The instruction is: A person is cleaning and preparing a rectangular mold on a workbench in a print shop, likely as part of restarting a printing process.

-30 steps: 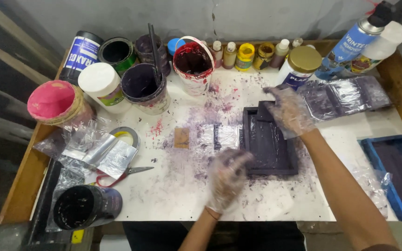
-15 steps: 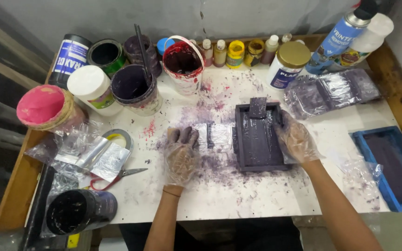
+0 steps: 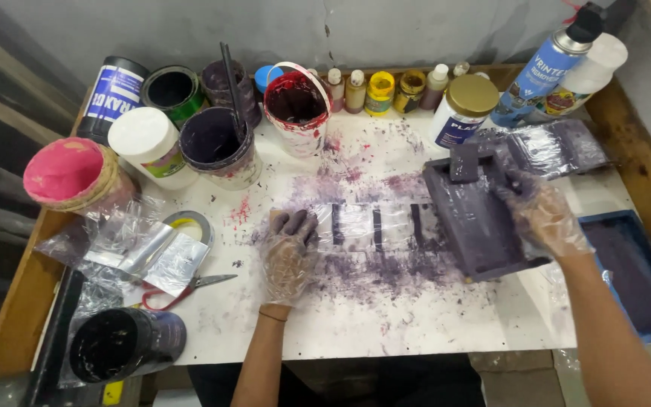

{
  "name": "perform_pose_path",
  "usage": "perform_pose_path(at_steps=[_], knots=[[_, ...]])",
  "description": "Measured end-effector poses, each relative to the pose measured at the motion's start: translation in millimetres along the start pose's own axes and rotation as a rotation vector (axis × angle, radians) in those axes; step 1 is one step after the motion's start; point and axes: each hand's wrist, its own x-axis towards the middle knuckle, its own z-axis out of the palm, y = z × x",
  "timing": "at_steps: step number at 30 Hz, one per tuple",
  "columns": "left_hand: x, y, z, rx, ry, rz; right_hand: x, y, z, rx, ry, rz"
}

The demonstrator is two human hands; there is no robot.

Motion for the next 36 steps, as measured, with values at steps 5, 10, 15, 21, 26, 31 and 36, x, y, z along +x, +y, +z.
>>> perform_pose_path(at_steps=[5, 10, 15, 21, 26, 31, 36], knots=[[6.3, 12.2, -35.7, -0.24, 0.419, 0.224, 45.7, 21.0, -0.3, -0.732, 0.009, -0.544], [5.2, 9.7, -22.7, -0.325, 0.386, 0.054, 102.8, 11.7, 47.3, -0.386, 0.195, -0.814], [8.7, 5.4, -23.0, -0.51, 0.382, -0.083, 165.4, -17.2, 121.8, -0.538, 0.294, -0.833], [18.5, 0.8, -6.6, -0.505, 0.519, -0.053, 234.9, -56.6, 198.6, -0.298, 0.295, -0.833], [28.5, -3.0, 23.4, -0.3, 0.479, -0.176, 256.2, -77.8, 230.7, -0.479, 0.357, -0.836], [37.0, 0.2, 15.5, -0.126, 0.29, -0.181, 262.9, -57.6, 238.0, -0.409, 0.262, -0.741], [46.4, -5.6, 22.9, -0.169, 0.203, -0.19, 129.4, -80.9, 122.2, -0.34, 0.209, -0.722]])
